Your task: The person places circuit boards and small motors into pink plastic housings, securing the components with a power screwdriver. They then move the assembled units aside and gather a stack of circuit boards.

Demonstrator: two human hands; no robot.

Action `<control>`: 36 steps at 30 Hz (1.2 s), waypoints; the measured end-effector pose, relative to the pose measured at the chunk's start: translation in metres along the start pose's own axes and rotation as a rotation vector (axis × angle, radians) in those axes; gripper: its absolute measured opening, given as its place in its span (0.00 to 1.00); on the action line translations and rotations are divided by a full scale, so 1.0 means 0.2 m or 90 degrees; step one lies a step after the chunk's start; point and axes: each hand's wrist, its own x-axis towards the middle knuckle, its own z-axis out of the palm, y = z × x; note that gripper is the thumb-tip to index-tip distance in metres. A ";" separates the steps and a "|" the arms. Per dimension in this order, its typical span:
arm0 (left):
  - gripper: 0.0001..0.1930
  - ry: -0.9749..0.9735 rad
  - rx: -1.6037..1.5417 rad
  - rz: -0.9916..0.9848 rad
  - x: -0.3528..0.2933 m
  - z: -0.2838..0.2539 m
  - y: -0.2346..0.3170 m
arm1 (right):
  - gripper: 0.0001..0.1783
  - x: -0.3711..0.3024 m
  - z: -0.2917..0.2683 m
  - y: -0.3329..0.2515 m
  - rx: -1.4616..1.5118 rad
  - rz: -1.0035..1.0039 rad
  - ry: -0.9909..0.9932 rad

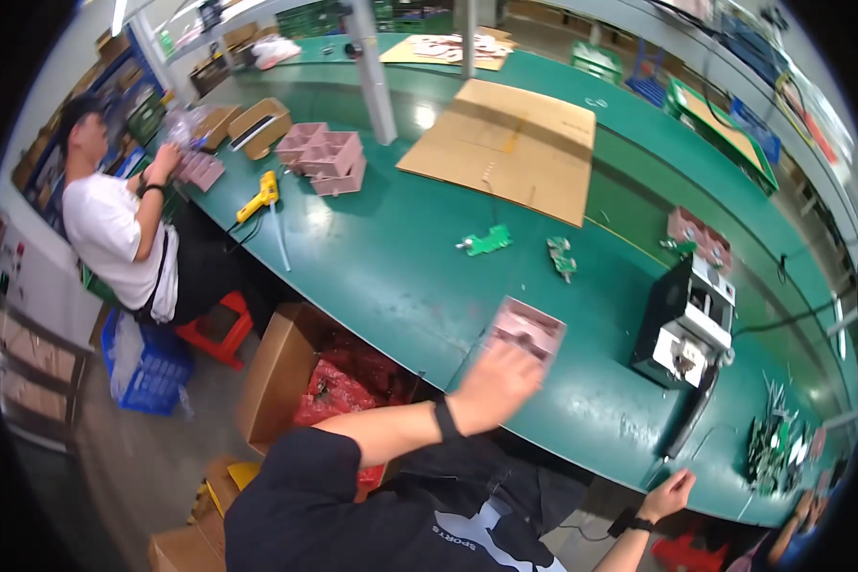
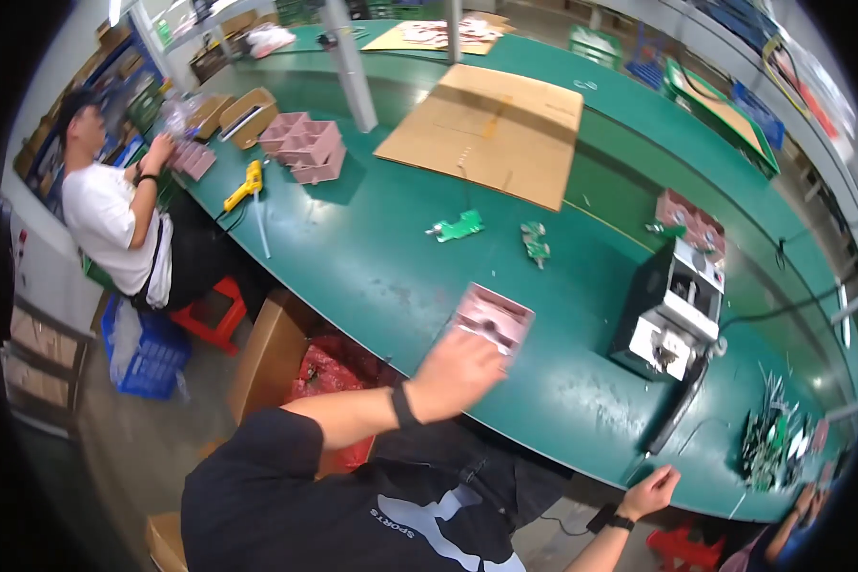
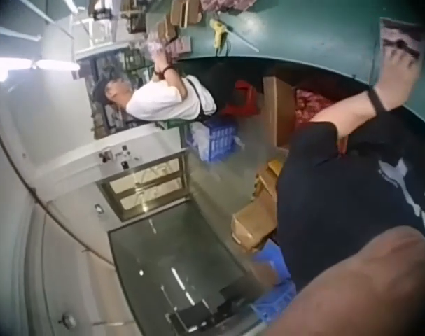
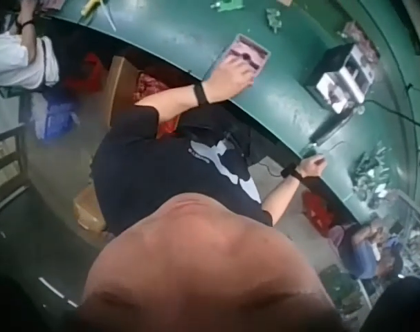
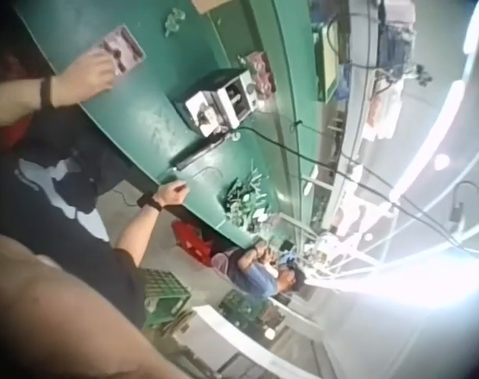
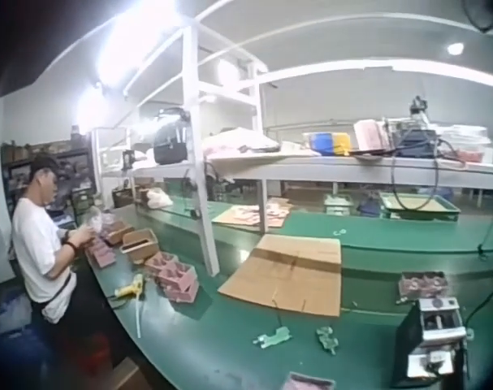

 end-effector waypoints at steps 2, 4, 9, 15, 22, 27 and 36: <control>0.15 -0.036 -0.001 0.021 0.03 0.11 0.13 | 0.14 -0.02 -0.05 0.00 -0.011 0.000 -0.016; 0.16 -0.019 -0.086 0.006 0.10 0.00 0.12 | 0.13 -0.06 -0.06 -0.01 -0.015 0.009 -0.027; 0.15 0.003 -0.110 -0.158 0.37 -0.32 -0.46 | 0.15 -0.15 -0.06 0.06 -0.032 0.048 -0.028; 0.26 0.115 0.499 -0.283 0.49 -0.62 -1.64 | 0.13 0.00 -0.02 -0.03 -0.005 0.063 0.067; 0.18 -0.055 0.530 -0.529 0.28 -0.82 -2.06 | 0.12 -0.09 -0.03 0.03 -0.027 0.039 0.021; 0.11 -0.037 0.504 -0.504 0.28 -0.85 -2.02 | 0.11 0.00 0.00 -0.03 0.013 0.058 0.016; 0.10 0.140 0.334 -0.137 0.19 -0.53 -1.19 | 0.12 -0.06 -0.12 0.06 -0.031 0.034 0.084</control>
